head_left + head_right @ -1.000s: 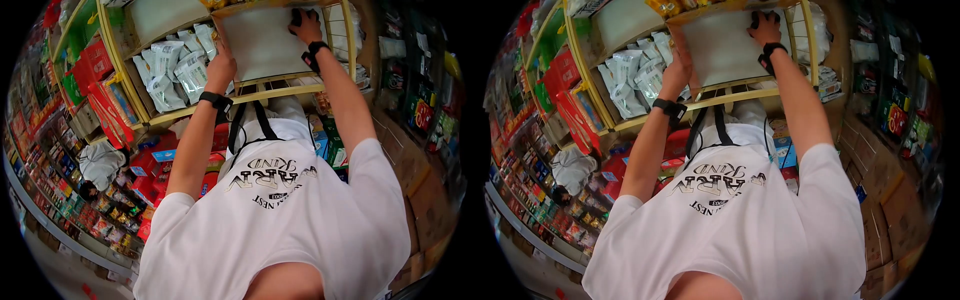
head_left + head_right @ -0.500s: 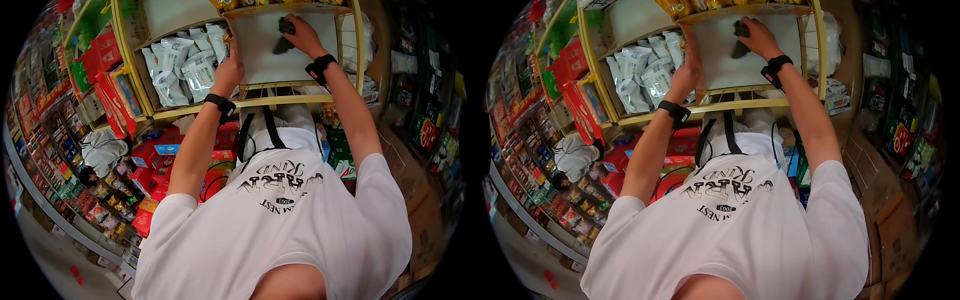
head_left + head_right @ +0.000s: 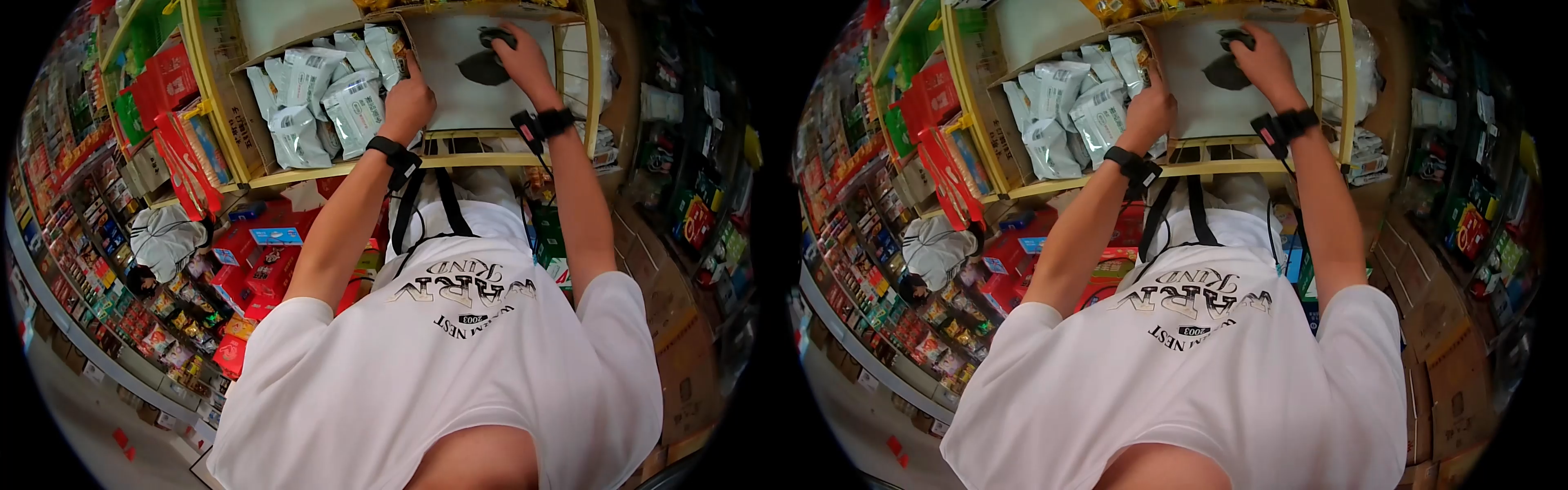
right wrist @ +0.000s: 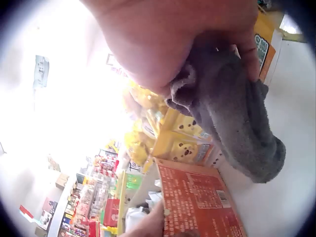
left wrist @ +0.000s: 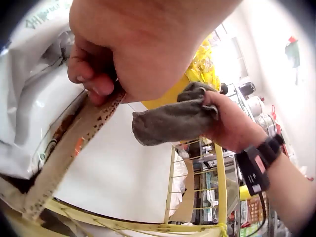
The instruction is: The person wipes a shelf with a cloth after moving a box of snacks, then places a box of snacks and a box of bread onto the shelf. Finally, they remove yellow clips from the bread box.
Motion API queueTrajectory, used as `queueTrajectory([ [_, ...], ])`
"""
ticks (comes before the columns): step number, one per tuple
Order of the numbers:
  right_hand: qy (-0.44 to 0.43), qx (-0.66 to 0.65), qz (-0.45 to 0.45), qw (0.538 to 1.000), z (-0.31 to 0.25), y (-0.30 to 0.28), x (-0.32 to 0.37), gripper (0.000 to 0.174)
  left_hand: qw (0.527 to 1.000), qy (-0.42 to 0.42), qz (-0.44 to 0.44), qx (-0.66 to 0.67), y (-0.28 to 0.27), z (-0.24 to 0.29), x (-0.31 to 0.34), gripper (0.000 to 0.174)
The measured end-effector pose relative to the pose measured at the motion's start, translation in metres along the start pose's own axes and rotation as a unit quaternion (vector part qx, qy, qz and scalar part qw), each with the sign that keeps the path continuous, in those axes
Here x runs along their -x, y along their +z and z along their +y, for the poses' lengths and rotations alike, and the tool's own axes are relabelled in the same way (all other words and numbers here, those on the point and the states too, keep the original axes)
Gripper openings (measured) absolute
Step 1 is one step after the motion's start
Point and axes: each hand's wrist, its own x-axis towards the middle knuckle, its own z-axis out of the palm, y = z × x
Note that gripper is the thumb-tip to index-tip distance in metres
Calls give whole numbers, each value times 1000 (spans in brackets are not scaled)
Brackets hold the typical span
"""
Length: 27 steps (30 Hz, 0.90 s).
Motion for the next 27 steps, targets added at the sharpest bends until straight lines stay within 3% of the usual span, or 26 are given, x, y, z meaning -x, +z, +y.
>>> queueTrajectory([
  [3,47,-51,67,995,12,-13,35,52,1000,-12,-2,6,0,-2,-1,91],
  [4,49,-50,65,995,3,-18,47,52,1000,-15,-15,22,-3,-7,0,90],
  [6,157,-115,6,981,-16,-28,68,52,999,-18,-32,38,-12,-15,3,90],
  [8,133,-98,-9,986,-21,-23,83,51,994,-11,-90,54,-26,-17,2,91],
  [10,112,-93,-72,987,-33,-8,93,46,994,-6,-77,81,-41,-12,3,82],
  [11,119,-112,-161,973,-38,-9,97,45,984,-42,-117,127,-50,-12,3,74],
  [12,117,-112,-162,973,-46,-1,102,45,969,-79,-155,173,-67,-8,5,67],
  [14,74,-19,-209,975,-60,15,109,44,968,-62,-130,204,-108,-14,16,43],
  [15,65,6,-221,973,-68,24,112,50,980,-42,-63,185,-126,-28,25,37],
  [16,61,5,-225,973,-75,32,117,50,976,-87,-35,194,-151,-42,34,36],
  [18,22,112,-204,972,-86,49,125,58,980,-88,78,161,-174,-116,54,33],
  [19,32,160,-271,949,-88,56,119,65,976,-126,119,128,-185,-144,66,32],
  [20,29,161,-271,948,-88,66,118,65,980,-162,103,49,-195,-185,79,32],
  [22,22,207,-271,940,-84,88,123,59,983,-125,134,28,-190,-252,105,36],
  [23,24,211,-270,939,-86,94,121,59,981,-176,80,2,-184,-278,115,41],
  [24,51,238,-282,928,-87,100,119,54,973,-226,24,-24,-177,-296,123,47],
  [27,91,263,-291,915,-87,107,116,50,970,-241,-23,33,-146,-312,142,60],
])
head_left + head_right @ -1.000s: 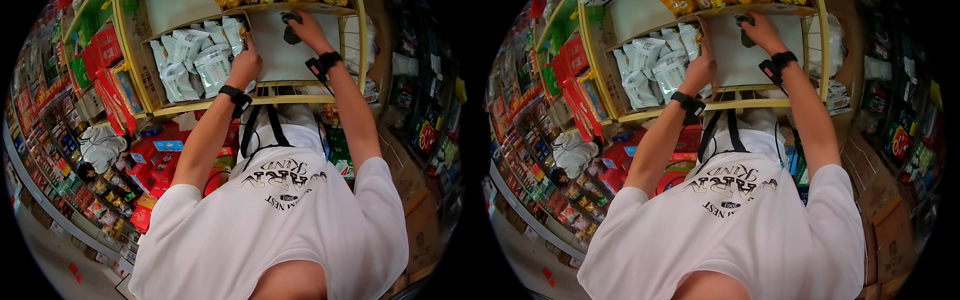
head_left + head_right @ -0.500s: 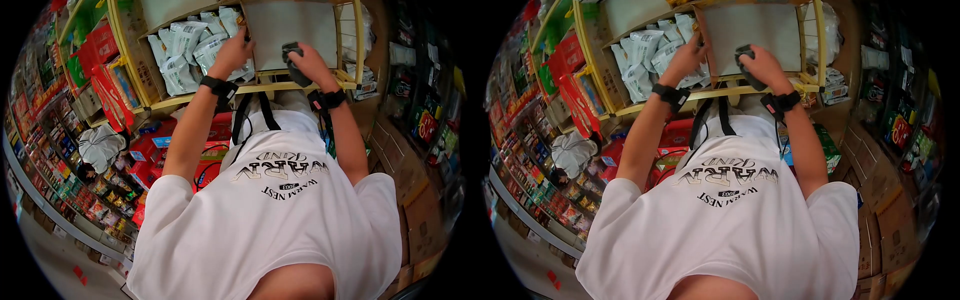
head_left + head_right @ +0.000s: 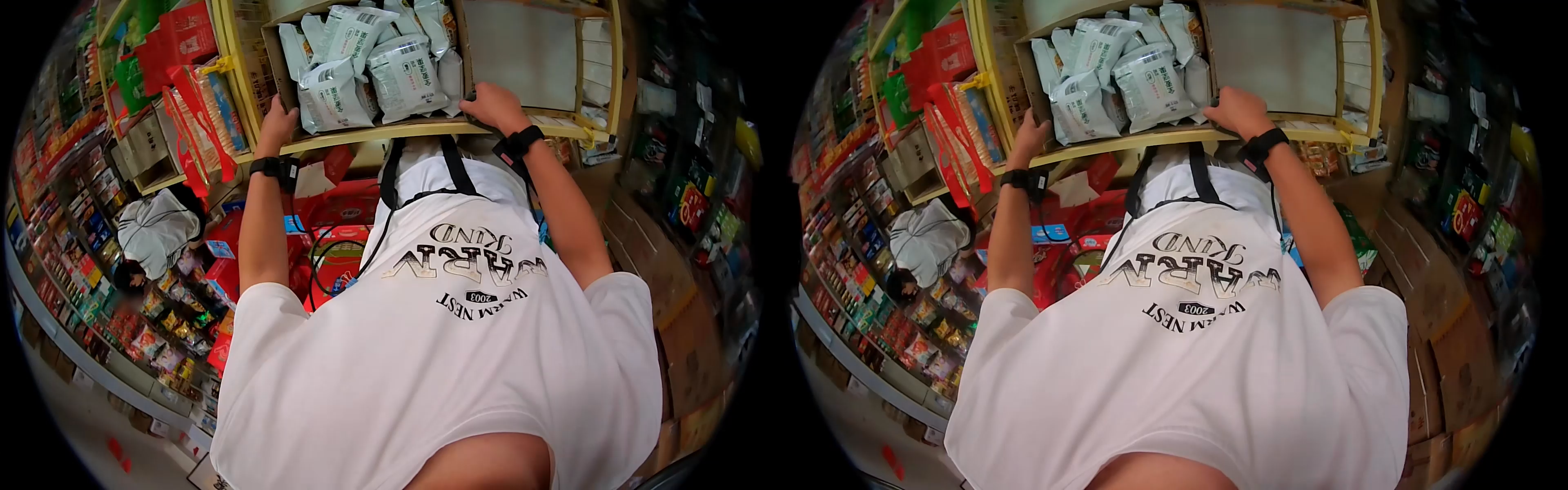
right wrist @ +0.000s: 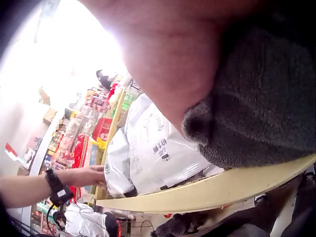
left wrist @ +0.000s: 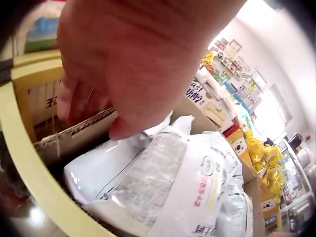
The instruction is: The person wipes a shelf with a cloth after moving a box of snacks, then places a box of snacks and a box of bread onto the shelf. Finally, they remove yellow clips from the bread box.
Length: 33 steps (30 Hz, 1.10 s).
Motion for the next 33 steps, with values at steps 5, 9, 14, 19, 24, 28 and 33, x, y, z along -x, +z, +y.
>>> queueTrajectory([
  [5,3,-2,17,1000,6,7,-2,48,999,-22,-25,30,14,-16,-18,63],
  [9,14,12,36,999,2,8,4,40,976,51,-106,184,19,-39,-33,66],
  [14,2,18,26,999,10,2,4,38,997,34,-68,13,13,-16,-22,75],
  [19,17,23,18,999,47,-8,7,38,997,58,-58,17,29,19,-12,66],
  [24,32,29,17,999,86,-26,18,40,991,111,-51,47,49,70,1,53],
  [28,44,35,15,998,99,-35,23,40,995,84,-59,6,59,86,3,53],
  [33,59,33,50,996,136,-30,24,42,991,113,-65,0,76,99,3,64],
])
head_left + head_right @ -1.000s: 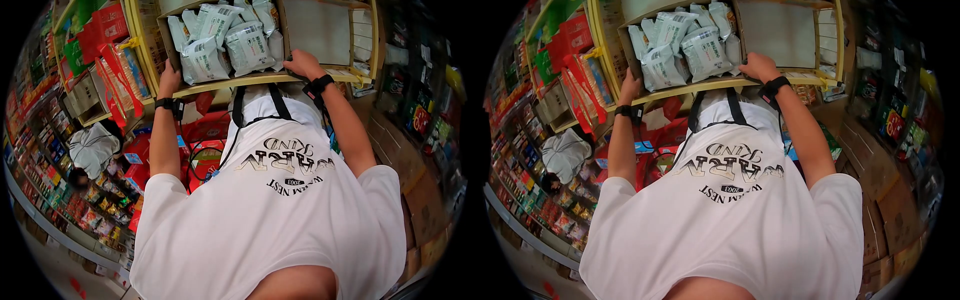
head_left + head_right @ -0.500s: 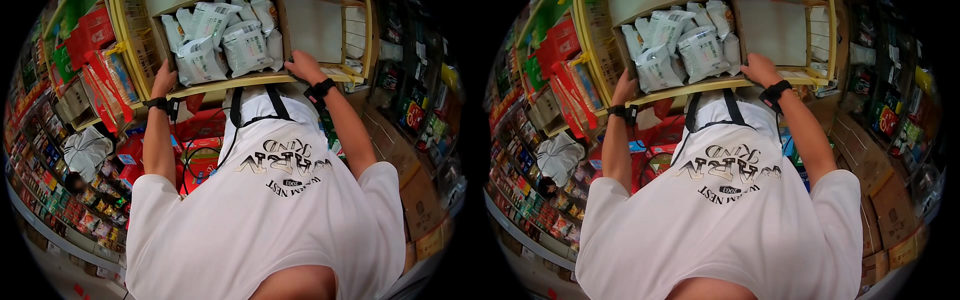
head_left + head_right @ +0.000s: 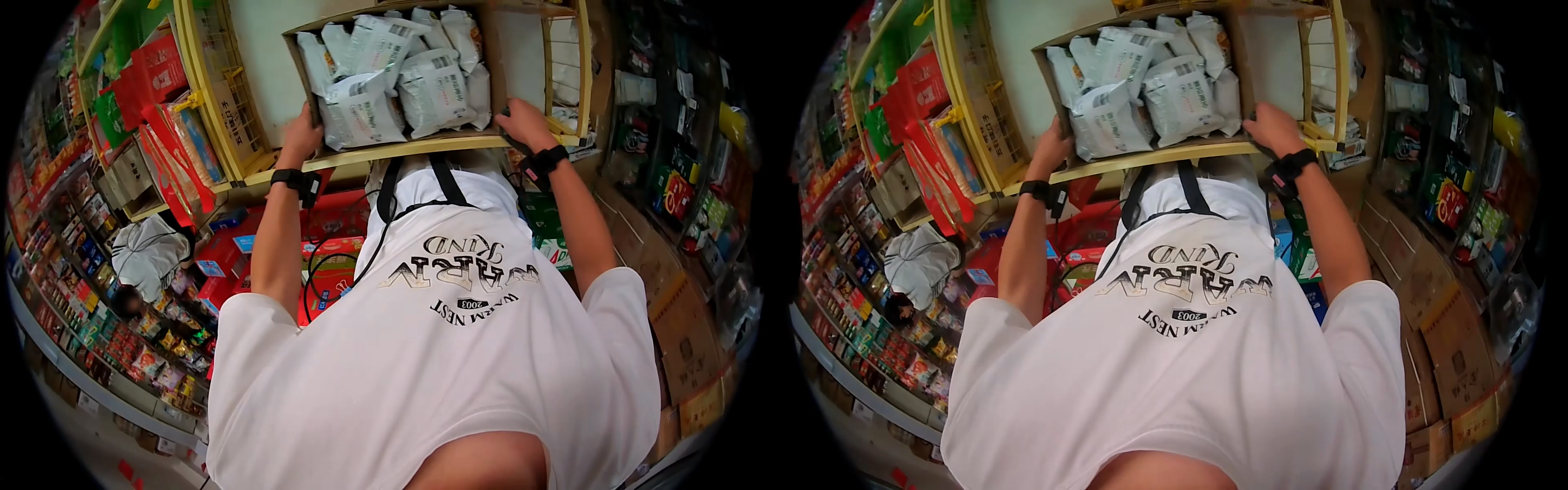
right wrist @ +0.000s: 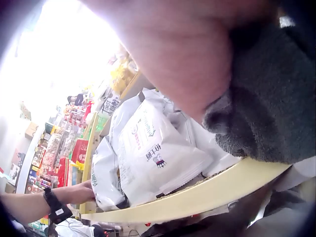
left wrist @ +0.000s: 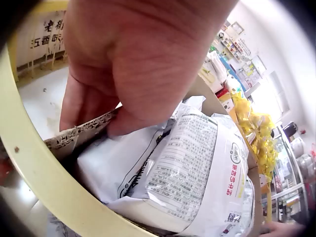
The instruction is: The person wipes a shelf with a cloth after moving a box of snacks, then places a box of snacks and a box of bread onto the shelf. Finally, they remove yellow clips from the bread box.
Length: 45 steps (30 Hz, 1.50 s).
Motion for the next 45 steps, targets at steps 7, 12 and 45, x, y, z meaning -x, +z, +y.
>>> queueTrajectory([
  [7,81,60,48,994,68,-34,15,39,994,57,-80,39,34,86,-14,71],
  [12,145,123,68,979,73,-54,31,34,985,133,-103,41,57,117,-24,86],
  [45,-203,-466,-99,856,-249,-42,16,47,884,157,-16,440,-58,118,18,46],
])
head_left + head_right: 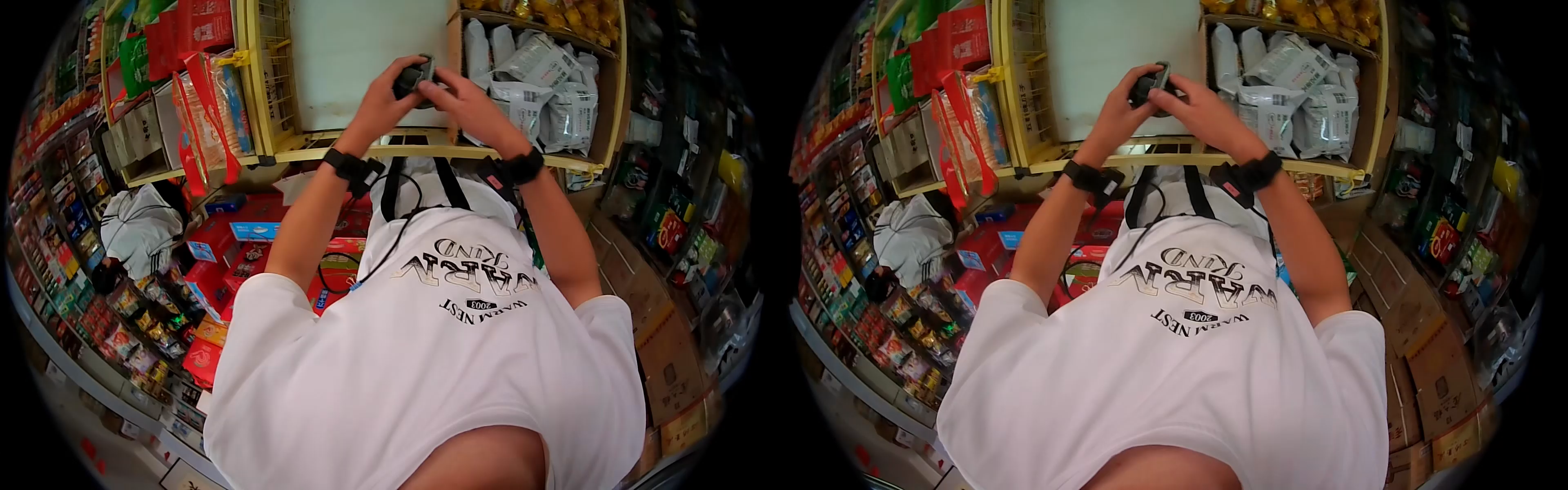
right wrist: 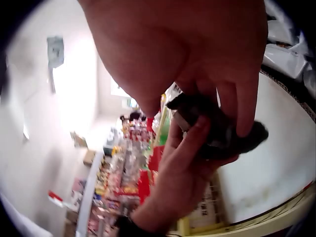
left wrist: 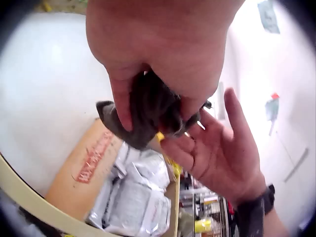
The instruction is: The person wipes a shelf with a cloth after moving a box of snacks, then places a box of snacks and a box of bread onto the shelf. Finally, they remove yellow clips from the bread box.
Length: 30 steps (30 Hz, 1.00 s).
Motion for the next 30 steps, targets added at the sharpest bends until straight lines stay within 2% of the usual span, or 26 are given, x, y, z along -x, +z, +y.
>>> queueTrajectory([
  [1,-1,80,2,997,9,10,-13,44,1000,0,-2,1,-22,-13,-3,46],
  [2,-99,213,82,969,23,19,-22,40,989,67,26,-131,-45,-29,-13,45],
  [3,-190,339,159,907,36,26,-30,37,955,133,53,-258,-68,-48,-25,44],
  [4,-158,398,175,887,40,26,-36,44,945,118,89,-291,-93,-67,-37,44],
  [5,-156,402,179,884,40,23,-42,44,932,103,126,-323,-118,-85,-54,45],
  [7,-104,505,328,792,43,18,-50,46,925,128,208,-290,-154,-108,-95,45],
  [9,-97,506,354,781,51,4,-61,50,929,119,237,-257,-172,-116,-130,48],
  [10,-125,521,358,764,55,-1,-66,50,932,116,233,-254,-183,-120,-146,48],
  [11,-153,537,362,747,59,-4,-72,51,908,128,188,-351,-194,-122,-163,58],
  [12,-149,539,361,746,59,-2,-84,51,873,140,143,-445,-203,-130,-179,69],
  [13,-128,517,306,789,56,7,-100,52,875,139,141,-442,-208,-140,-193,69],
  [15,-80,460,190,863,55,29,-130,53,729,242,150,-622,-214,-162,-213,64],
  [16,-61,457,188,868,72,35,-150,64,770,250,136,-572,-213,-169,-220,59],
  [17,-55,454,183,870,88,38,-163,64,773,243,131,-571,-214,-177,-221,59],
  [19,64,538,250,803,113,44,-188,78,786,256,135,-546,-213,-158,-225,50],
  [20,81,538,244,802,130,40,-194,86,800,234,122,-539,-217,-157,-230,57],
  [21,89,536,241,804,135,37,-194,86,802,230,115,-539,-221,-156,-239,57],
  [25,99,553,193,805,137,26,-191,86,804,252,222,-491,-228,-156,-291,49],
  [30,87,553,196,805,137,28,-190,86,808,244,232,-483,-221,-159,-311,47],
])
